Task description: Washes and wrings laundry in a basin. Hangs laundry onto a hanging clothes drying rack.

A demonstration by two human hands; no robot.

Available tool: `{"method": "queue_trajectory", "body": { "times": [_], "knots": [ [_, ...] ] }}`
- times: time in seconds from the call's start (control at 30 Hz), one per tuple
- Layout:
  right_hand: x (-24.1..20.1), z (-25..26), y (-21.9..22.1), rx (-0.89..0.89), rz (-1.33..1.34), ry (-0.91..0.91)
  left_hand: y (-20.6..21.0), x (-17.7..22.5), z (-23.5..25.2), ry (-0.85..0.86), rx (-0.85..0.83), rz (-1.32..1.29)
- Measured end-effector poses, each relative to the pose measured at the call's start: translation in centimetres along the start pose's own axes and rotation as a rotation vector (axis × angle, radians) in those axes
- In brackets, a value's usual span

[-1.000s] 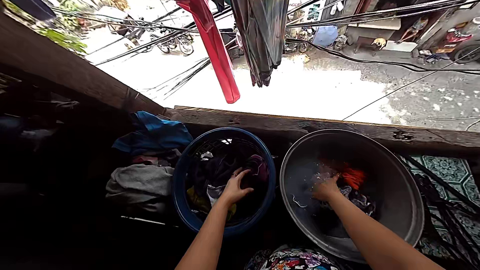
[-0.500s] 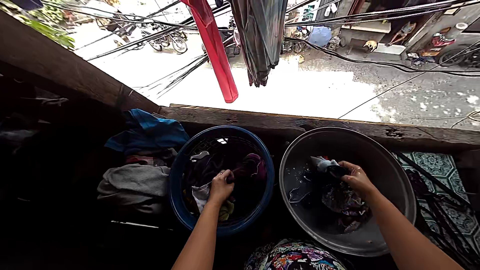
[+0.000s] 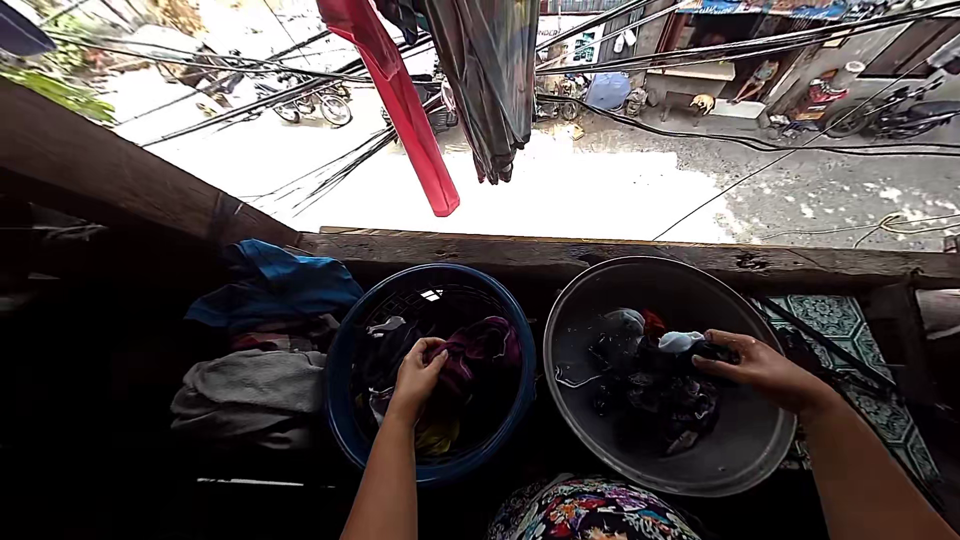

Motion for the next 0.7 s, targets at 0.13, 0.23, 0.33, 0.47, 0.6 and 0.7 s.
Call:
{"method": "queue_trajectory", "body": {
  "times": [0.13, 0.23, 0.33, 0.47, 0.6, 0.7],
  "knots": [
    [1.7, 1.4, 5.6, -0.127, -0.279, 0.125, 1.3, 0.8, 0.5, 0.005, 0.026, -0.055],
    [2.9, 1.9, 12.4, -0.292, -0.423, 0.213, 4.0, 1.5, 1.2, 0.162, -0.048, 0.261],
    [2.5, 2.5, 16.3, -0.402, -0.634, 0.252, 8.0, 0.6, 1.5, 0.162, -0.122, 0.659],
    [3.2, 3.9, 17.0, -0.423, -0.717, 0.244, 10.2, -0.5, 1.6, 0.124, -0.094, 0.862],
    [3.7, 4.0, 16.3, -0.454, -0.694, 0.255, 9.5, -1.4, 1.3, 0.177, -0.038, 0.800],
    [4.4, 3.8, 15.7, -0.448, -0.646, 0.214, 7.3, -0.7, 0.9, 0.204, 0.072, 0.472]
  ]
}}
Point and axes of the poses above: each hand's wrist, its own z-axis towards the middle knuckle, its own y-axis out of the palm, x = y × z, the point moved 5 cm from there along z, towards the middle knuckle, and after that the axes turned 6 degrees about x, right-handed, at the moved point
